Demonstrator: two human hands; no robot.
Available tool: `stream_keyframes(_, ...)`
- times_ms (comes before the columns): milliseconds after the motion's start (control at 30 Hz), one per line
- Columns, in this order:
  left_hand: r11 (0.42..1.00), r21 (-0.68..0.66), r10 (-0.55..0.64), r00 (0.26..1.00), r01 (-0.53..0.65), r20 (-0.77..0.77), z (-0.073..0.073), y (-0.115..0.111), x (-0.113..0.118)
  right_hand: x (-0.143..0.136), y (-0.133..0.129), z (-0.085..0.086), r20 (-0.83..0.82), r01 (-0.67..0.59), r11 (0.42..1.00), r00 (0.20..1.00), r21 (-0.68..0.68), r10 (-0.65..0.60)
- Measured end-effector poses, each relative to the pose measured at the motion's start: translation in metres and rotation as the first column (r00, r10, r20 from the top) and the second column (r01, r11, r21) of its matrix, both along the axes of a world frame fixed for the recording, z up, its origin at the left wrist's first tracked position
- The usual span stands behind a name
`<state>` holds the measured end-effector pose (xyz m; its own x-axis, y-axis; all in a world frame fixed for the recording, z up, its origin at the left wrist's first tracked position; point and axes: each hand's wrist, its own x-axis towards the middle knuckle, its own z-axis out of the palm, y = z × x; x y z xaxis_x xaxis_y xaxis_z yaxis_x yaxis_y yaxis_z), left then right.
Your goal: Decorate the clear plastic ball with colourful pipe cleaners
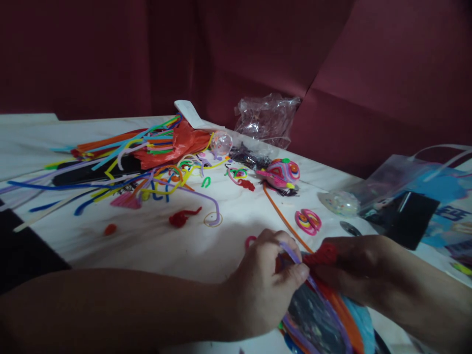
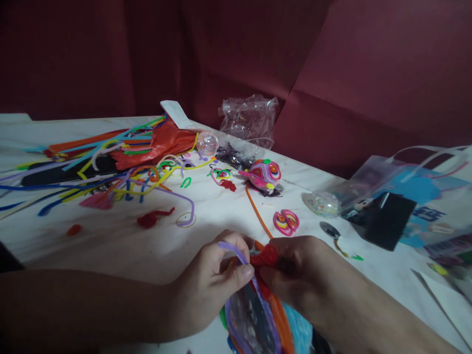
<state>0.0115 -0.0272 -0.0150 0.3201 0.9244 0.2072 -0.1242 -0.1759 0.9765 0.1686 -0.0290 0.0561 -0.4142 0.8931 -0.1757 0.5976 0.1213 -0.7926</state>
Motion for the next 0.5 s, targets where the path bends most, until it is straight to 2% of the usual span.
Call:
stream_keyframes(167, 0.999, -0.036, 0.012, 0.999, -0.014, -0.049, -0.0001, 0.0002, -0.0008, 0.0013, 0.0018, -0.0001, -0.042, 0.002, 0.998, 0.999, -0.058, -0.004)
stream_keyframes(333, 0.973, -0.22, -0.082, 0.996, 0.075, -0.024, -0.003, 0.0033, -0.0003, 0.0016, 0.0034, -0.0021, -0.079, -0.008, 0.998, 0.997, -0.068, 0.003)
stream_keyframes(500, 0.951, -0.304, -0.075, 0.997, 0.065, -0.023, -0.0081, 0.0059, -0.0003, 0.0055, 0.0051, -0.0047, 0.003, 0.004, 1.0, 1.0, -0.02, -0.004)
